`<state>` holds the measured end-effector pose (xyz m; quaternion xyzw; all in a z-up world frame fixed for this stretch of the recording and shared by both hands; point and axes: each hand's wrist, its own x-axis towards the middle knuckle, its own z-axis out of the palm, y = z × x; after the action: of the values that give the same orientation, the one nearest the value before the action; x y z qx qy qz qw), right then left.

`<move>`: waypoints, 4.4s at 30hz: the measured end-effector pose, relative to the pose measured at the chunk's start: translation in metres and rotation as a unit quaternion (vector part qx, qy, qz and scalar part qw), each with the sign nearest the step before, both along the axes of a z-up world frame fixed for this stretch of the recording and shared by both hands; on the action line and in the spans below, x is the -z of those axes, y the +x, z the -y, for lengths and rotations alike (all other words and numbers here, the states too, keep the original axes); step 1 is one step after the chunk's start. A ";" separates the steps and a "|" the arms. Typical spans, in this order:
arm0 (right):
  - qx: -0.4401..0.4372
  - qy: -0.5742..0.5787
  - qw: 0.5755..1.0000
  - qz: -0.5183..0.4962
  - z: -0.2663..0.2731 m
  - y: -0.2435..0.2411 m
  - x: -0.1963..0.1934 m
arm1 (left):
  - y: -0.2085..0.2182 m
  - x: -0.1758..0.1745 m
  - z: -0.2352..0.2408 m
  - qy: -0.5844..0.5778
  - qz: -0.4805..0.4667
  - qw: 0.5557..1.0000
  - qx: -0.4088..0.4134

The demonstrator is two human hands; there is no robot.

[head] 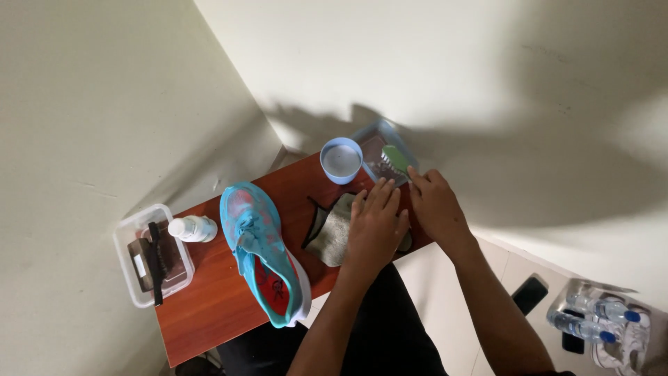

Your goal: The person scrubs a light blue sneaker with a green brush and white foam, then wipes it with a cloth. They dip the brush in water and continue scrubbing the shoe's upper and laces.

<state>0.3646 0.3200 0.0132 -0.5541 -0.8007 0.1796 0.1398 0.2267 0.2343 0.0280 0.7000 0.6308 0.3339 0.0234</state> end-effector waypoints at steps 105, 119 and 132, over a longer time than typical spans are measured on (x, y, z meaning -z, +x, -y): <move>0.129 -0.274 0.850 -0.432 0.011 0.016 0.028 | 0.000 0.020 -0.012 -0.007 0.164 0.986 -0.017; -0.064 -0.367 0.740 -0.560 0.040 0.017 0.033 | -0.045 -0.048 0.001 -0.025 0.486 0.873 0.007; -0.091 -0.426 0.785 -0.440 0.086 -0.053 -0.018 | -0.119 -0.092 0.131 -0.030 0.386 0.914 -0.120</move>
<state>0.3118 0.2344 0.0308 -0.3430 -0.5408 0.7389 0.2095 0.1074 0.1031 0.1197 0.4350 0.6613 0.5595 0.2456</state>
